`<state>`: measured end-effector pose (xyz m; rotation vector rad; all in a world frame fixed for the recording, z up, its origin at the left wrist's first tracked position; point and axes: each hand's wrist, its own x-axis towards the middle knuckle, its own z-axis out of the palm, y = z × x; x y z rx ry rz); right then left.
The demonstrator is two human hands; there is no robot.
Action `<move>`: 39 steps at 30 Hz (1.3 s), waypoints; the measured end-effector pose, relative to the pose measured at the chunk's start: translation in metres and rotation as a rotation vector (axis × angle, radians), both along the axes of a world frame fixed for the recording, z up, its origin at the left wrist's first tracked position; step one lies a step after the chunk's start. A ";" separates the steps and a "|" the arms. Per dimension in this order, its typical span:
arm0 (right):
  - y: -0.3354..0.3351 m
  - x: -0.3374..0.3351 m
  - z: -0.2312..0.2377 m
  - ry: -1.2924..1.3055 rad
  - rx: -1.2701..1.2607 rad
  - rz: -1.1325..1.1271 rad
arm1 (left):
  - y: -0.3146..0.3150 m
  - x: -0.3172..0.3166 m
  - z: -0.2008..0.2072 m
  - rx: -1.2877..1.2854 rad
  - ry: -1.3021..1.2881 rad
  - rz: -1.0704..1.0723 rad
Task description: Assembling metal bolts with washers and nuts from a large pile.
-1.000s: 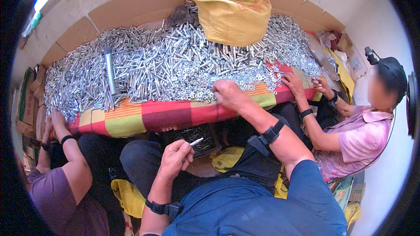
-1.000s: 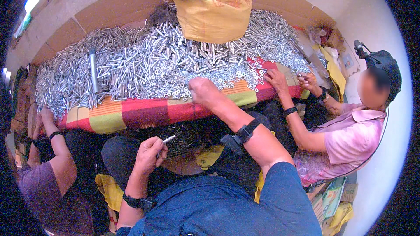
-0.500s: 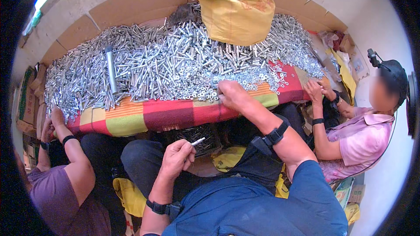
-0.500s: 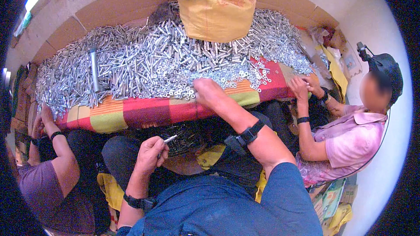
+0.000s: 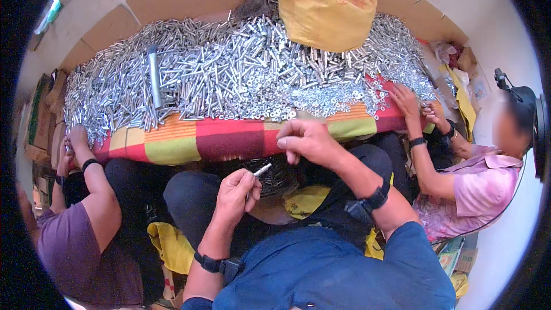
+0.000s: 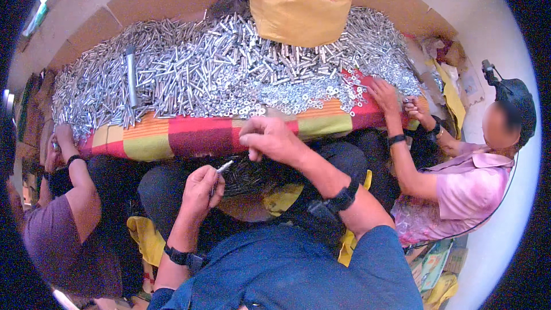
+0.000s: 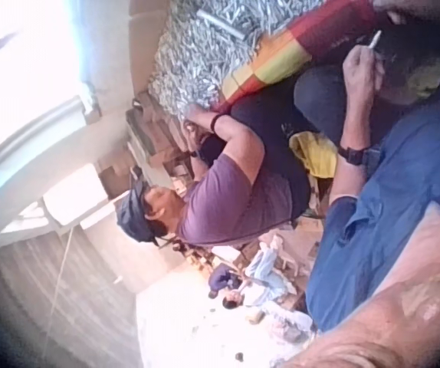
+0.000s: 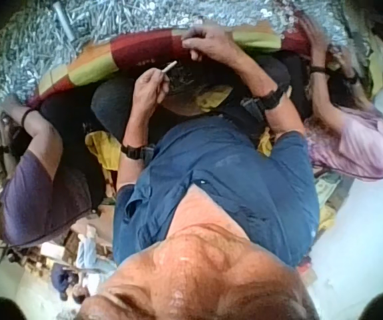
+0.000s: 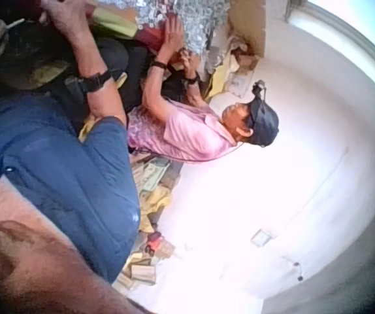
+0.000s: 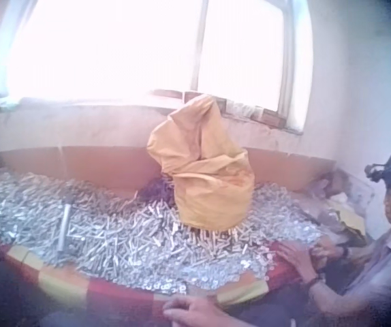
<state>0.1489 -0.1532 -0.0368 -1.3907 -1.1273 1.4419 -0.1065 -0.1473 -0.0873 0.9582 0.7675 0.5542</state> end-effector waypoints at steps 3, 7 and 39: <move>-0.017 -0.024 0.000 0.160 -0.005 0.018 | 0.000 0.002 0.000 -0.032 0.001 0.027; -0.023 -0.039 -0.009 0.200 -0.008 -0.012 | -0.001 0.000 -0.006 -0.040 -0.023 0.045; 0.004 0.002 -0.039 -1.010 0.550 -0.238 | 0.000 0.003 -0.005 -0.024 0.006 0.068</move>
